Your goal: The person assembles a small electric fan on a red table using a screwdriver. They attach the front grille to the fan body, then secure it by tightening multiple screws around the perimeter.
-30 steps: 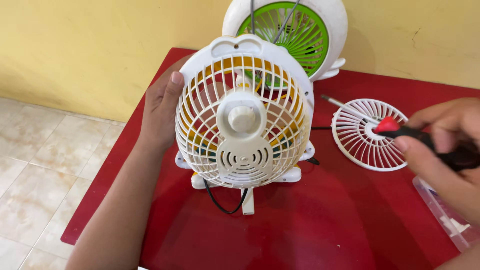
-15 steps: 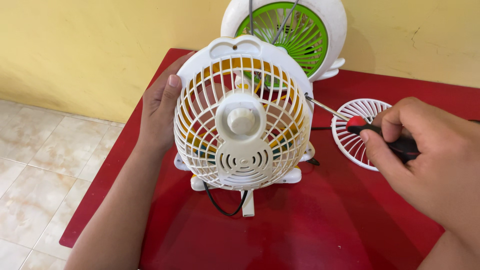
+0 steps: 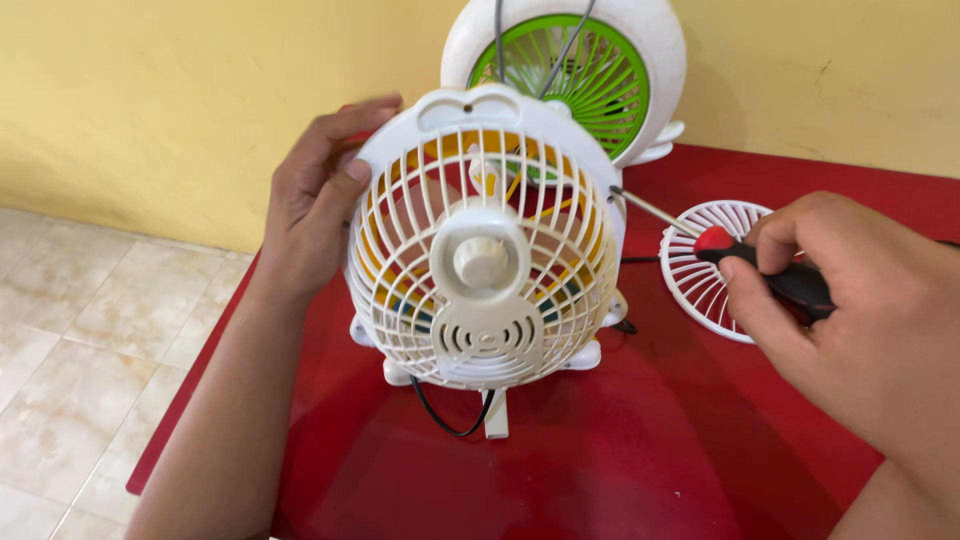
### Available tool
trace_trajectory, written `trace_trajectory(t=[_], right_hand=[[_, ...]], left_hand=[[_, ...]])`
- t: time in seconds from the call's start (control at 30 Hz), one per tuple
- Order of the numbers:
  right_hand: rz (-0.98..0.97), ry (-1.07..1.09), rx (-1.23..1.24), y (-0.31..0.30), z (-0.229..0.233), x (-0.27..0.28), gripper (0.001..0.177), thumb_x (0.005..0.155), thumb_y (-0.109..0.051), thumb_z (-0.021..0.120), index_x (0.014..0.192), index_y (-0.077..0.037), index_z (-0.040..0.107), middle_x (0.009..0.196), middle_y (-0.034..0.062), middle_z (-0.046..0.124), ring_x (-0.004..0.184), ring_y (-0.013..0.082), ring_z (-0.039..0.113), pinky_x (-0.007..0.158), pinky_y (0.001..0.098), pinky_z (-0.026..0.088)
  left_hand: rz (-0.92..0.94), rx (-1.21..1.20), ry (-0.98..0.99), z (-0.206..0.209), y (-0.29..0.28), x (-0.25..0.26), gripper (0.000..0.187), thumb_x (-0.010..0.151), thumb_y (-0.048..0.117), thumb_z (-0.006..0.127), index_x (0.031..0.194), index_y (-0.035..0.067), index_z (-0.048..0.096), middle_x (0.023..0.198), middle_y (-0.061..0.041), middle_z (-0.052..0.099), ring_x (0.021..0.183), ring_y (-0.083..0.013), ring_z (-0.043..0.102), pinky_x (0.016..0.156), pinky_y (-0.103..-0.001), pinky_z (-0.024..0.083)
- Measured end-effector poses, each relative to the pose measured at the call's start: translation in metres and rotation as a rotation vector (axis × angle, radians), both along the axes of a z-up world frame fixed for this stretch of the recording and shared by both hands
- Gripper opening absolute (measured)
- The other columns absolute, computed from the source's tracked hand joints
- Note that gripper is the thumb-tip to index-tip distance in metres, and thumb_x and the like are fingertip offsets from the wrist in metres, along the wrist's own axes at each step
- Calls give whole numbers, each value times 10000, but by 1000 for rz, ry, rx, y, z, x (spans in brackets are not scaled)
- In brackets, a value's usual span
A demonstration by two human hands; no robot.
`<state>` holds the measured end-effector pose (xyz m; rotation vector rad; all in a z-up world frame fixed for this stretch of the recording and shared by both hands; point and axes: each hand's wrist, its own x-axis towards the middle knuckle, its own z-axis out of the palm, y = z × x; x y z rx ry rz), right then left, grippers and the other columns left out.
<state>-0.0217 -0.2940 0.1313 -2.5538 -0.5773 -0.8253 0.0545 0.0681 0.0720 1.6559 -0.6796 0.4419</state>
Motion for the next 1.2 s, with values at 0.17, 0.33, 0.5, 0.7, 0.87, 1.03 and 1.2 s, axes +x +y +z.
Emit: trace_trajectory(t=[0.17,0.33,0.5,0.7,0.87,1.03,1.2], right_hand=[[-12,-70,-73,-3,2,-1,222,853,-94,832,851,-1,630,740,124,670,589,227,661,518,321,502],[25,-37,-72,-4,0,1,203,848,-124,816,901,-36,642,816,86,691,621,226,664,514,322,489],[-48,-21,-105,-4,6,3,213,822,-135,840,900,-39,667,813,83,707,607,229,665,506,335,490],[36,-118,-89,0,9,-3,216,816,-59,826,917,-9,642,886,114,699,725,243,703,597,328,544],[22,-88,-115,4,12,-9,226,789,-68,841,900,-6,655,888,103,717,708,243,697,593,334,539],[24,-131,-149,10,13,-6,219,799,-70,836,902,-3,656,891,104,712,710,253,694,599,339,535],[26,-195,-260,15,18,-9,192,809,-47,822,891,-8,653,939,78,704,857,254,706,708,358,558]], left_hand=[[341,528,-83,58,-9,4,438,1067,363,575,1300,-3,514,1207,-172,708,1208,-219,692,1053,-369,538],[105,747,-157,91,-50,23,442,1051,396,575,1363,86,621,1233,-172,709,1128,-329,687,968,-422,522],[60,669,37,94,-56,21,401,1013,375,578,1327,145,672,1199,-117,752,1084,-281,733,955,-392,550],[121,565,0,83,-57,9,363,1020,315,573,1306,130,699,1218,-111,754,1101,-268,737,966,-390,555],[132,536,85,85,-57,6,358,1018,316,545,1295,147,696,1182,-83,761,1012,-231,761,906,-359,580],[99,513,17,83,-57,5,357,1042,287,551,1317,109,694,1199,-104,757,1057,-230,746,927,-358,568],[70,498,11,84,-58,5,355,1048,271,548,1322,97,693,1198,-110,756,1078,-220,750,939,-350,570]])
